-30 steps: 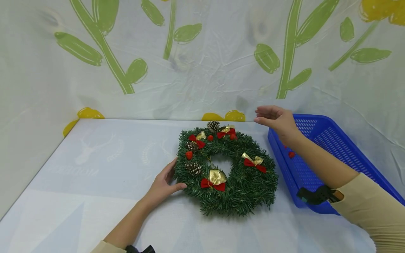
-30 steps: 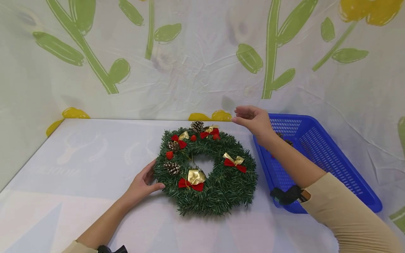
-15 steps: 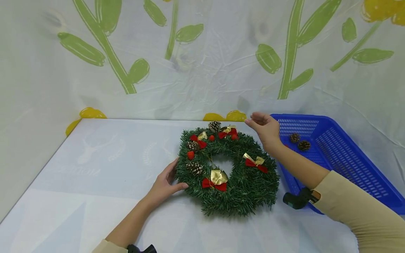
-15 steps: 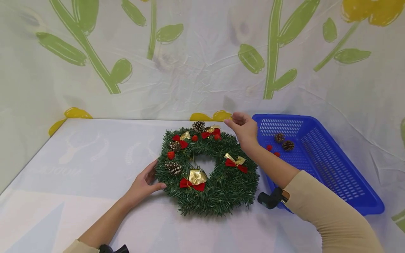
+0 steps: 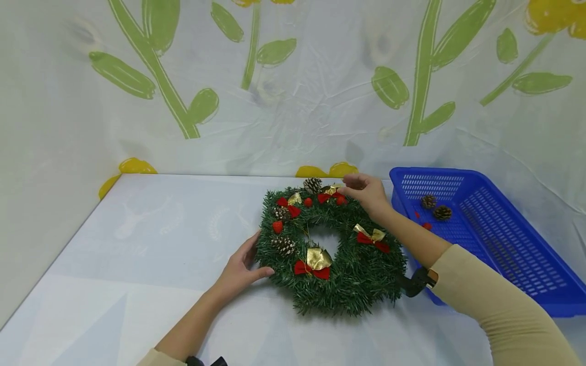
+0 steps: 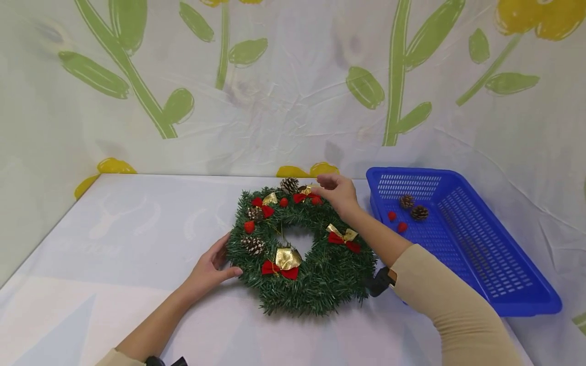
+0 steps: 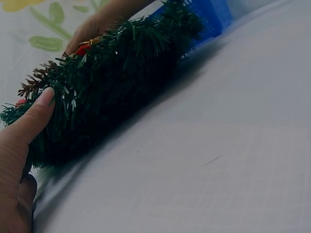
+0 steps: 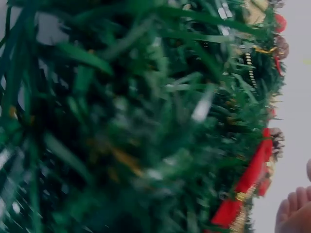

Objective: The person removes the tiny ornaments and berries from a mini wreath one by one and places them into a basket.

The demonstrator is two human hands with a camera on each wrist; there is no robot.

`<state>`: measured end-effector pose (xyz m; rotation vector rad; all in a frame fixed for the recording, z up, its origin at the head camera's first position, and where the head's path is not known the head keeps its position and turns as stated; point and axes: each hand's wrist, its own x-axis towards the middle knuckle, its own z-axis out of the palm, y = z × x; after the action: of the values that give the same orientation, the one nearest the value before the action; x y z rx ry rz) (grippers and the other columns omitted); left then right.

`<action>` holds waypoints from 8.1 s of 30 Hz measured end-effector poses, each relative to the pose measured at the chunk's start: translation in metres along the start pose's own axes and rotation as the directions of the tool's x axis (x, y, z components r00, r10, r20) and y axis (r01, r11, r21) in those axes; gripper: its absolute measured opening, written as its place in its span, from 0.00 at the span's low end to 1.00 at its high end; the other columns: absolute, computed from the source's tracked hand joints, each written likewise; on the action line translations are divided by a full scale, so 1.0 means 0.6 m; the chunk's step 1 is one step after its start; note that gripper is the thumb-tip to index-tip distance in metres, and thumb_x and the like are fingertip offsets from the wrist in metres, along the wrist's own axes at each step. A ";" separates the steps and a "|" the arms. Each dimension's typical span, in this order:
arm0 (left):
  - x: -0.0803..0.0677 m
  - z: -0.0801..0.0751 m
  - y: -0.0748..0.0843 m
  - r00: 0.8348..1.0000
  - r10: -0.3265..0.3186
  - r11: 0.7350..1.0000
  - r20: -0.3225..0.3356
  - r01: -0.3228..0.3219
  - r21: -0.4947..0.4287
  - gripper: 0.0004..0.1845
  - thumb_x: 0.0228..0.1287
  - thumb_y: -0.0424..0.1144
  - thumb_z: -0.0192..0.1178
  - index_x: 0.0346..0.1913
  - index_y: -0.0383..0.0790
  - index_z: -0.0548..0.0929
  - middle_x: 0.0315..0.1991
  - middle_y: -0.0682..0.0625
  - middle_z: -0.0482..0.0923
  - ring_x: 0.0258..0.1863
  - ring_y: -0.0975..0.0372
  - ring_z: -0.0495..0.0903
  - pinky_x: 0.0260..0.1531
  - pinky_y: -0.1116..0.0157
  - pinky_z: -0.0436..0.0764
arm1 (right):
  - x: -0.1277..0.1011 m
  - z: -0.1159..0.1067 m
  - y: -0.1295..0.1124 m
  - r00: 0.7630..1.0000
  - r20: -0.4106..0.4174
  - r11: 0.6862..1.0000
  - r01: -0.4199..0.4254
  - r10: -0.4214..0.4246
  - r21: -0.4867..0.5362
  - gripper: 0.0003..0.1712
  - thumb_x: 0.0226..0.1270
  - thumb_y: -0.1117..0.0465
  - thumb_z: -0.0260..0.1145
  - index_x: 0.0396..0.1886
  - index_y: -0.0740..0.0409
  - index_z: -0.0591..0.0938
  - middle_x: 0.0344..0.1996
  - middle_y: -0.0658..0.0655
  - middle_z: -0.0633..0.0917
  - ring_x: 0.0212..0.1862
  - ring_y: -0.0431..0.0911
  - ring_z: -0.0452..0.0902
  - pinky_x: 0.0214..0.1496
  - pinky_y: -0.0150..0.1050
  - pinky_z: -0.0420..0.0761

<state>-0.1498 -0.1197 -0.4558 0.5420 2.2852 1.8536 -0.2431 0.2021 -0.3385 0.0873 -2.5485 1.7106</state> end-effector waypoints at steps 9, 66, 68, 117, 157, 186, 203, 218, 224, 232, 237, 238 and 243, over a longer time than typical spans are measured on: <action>-0.001 -0.001 0.004 1.000 -0.019 1.000 0.004 0.019 -0.017 0.50 0.53 0.41 0.70 0.75 0.47 0.51 0.75 0.45 0.47 0.73 0.51 0.49 0.70 0.58 0.55 | 0.005 0.007 0.029 0.993 0.066 0.995 -0.096 0.098 -0.034 0.26 0.58 0.71 0.69 0.58 0.70 0.75 0.58 0.68 0.76 0.58 0.58 0.73 0.56 0.38 0.80; -0.001 0.002 0.003 1.000 -0.017 1.000 0.006 0.017 -0.019 0.50 0.53 0.40 0.70 0.75 0.47 0.50 0.75 0.45 0.47 0.73 0.51 0.49 0.70 0.57 0.55 | 0.007 -0.006 0.012 0.969 0.241 0.987 0.009 -0.048 0.159 0.23 0.61 0.68 0.66 0.56 0.72 0.76 0.44 0.46 0.85 0.45 0.36 0.79 0.49 0.28 0.81; -0.001 0.001 0.004 1.000 -0.015 1.000 0.004 0.015 -0.018 0.50 0.53 0.40 0.70 0.75 0.47 0.50 0.75 0.44 0.47 0.73 0.51 0.49 0.70 0.57 0.55 | 0.005 -0.008 0.010 0.966 0.253 0.984 0.007 -0.053 0.180 0.22 0.62 0.68 0.66 0.55 0.69 0.77 0.43 0.44 0.85 0.45 0.36 0.79 0.50 0.28 0.80; 0.006 0.002 0.009 1.000 0.017 1.000 -0.008 -0.017 0.003 0.50 0.52 0.39 0.71 0.75 0.43 0.51 0.74 0.43 0.50 0.72 0.50 0.52 0.70 0.58 0.56 | -0.035 -0.167 -0.049 0.938 0.313 0.956 0.053 -0.147 0.289 0.16 0.65 0.74 0.60 0.43 0.55 0.87 0.38 0.47 0.88 0.42 0.38 0.82 0.47 0.27 0.81; 0.000 -0.002 0.001 1.000 0.004 1.000 0.001 -0.004 0.019 0.50 0.54 0.41 0.70 0.75 0.46 0.50 0.75 0.44 0.47 0.73 0.50 0.49 0.70 0.57 0.55 | -0.079 -0.331 0.046 0.991 0.075 0.925 0.078 -0.114 0.371 0.19 0.64 0.80 0.55 0.42 0.60 0.87 0.37 0.49 0.88 0.40 0.38 0.83 0.44 0.25 0.82; 0.000 0.004 0.002 1.000 -0.014 1.000 -0.011 0.014 0.011 0.50 0.54 0.40 0.70 0.75 0.47 0.50 0.75 0.45 0.48 0.72 0.50 0.50 0.70 0.56 0.56 | -0.090 -0.390 0.146 0.945 0.134 0.906 -0.237 0.299 -0.351 0.20 0.62 0.52 0.68 0.51 0.55 0.84 0.35 0.27 0.78 0.40 0.22 0.69 0.59 0.61 0.69; -0.002 -0.001 0.001 1.000 -0.013 1.000 -0.008 0.013 0.013 0.50 0.54 0.39 0.70 0.75 0.46 0.50 0.75 0.44 0.49 0.72 0.50 0.51 0.69 0.57 0.57 | -0.089 -0.356 0.191 0.911 0.210 0.855 -0.226 0.356 -0.468 0.28 0.60 0.52 0.69 0.51 0.70 0.80 0.50 0.64 0.82 0.54 0.53 0.73 0.56 0.57 0.74; -0.001 0.000 -0.003 1.000 -0.003 1.000 -0.001 0.003 -0.005 0.48 0.55 0.40 0.69 0.75 0.47 0.51 0.74 0.45 0.49 0.72 0.50 0.51 0.69 0.56 0.56 | -0.087 -0.358 0.198 0.910 0.156 0.849 -0.282 0.384 -0.447 0.34 0.57 0.48 0.71 0.56 0.69 0.77 0.57 0.71 0.75 0.62 0.66 0.63 0.58 0.60 0.71; -0.001 0.000 0.000 1.000 -0.002 1.000 0.002 0.002 -0.009 0.48 0.55 0.40 0.69 0.75 0.46 0.52 0.74 0.44 0.51 0.72 0.51 0.52 0.70 0.56 0.56 | -0.086 -0.360 0.182 0.931 0.146 0.888 -0.260 0.335 -0.380 0.34 0.60 0.50 0.69 0.58 0.70 0.75 0.49 0.49 0.81 0.67 0.68 0.54 0.62 0.71 0.59; -0.001 -0.001 0.001 1.000 -0.006 1.000 -0.004 0.006 -0.004 0.49 0.54 0.39 0.70 0.75 0.45 0.51 0.74 0.43 0.50 0.72 0.50 0.52 0.69 0.56 0.56 | -0.082 -0.353 0.154 0.951 0.159 0.904 -0.187 0.264 -0.383 0.31 0.63 0.50 0.66 0.58 0.68 0.76 0.39 0.30 0.79 0.49 0.31 0.74 0.60 0.52 0.73; 0.000 0.001 0.000 1.000 -0.002 1.000 0.001 0.002 -0.005 0.49 0.54 0.40 0.70 0.75 0.45 0.51 0.74 0.44 0.50 0.72 0.50 0.52 0.69 0.55 0.57 | -0.076 -0.351 0.139 0.955 0.177 0.928 -0.168 0.236 -0.333 0.27 0.64 0.53 0.66 0.58 0.65 0.77 0.39 0.31 0.81 0.44 0.23 0.73 0.51 0.29 0.78; 0.001 0.001 0.000 1.000 0.000 1.000 0.001 0.000 -0.007 0.49 0.54 0.40 0.70 0.75 0.45 0.51 0.74 0.44 0.50 0.72 0.50 0.52 0.69 0.56 0.57 | -0.074 -0.349 0.136 0.957 0.178 0.935 -0.167 0.230 -0.314 0.26 0.64 0.53 0.66 0.58 0.64 0.78 0.39 0.31 0.81 0.45 0.24 0.73 0.49 0.26 0.77; -0.001 0.002 0.001 1.000 0.003 1.000 0.000 -0.003 -0.006 0.49 0.54 0.39 0.70 0.75 0.45 0.51 0.74 0.44 0.50 0.72 0.50 0.52 0.69 0.56 0.57 | -0.067 -0.338 0.119 0.962 0.197 0.963 -0.141 0.188 -0.230 0.24 0.65 0.57 0.66 0.58 0.64 0.78 0.41 0.35 0.84 0.46 0.27 0.76 0.48 0.25 0.79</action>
<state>-0.1488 -0.1184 -0.4558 0.5443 2.2795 1.8608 -0.2035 0.4171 -0.3317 0.0523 -2.9629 1.5399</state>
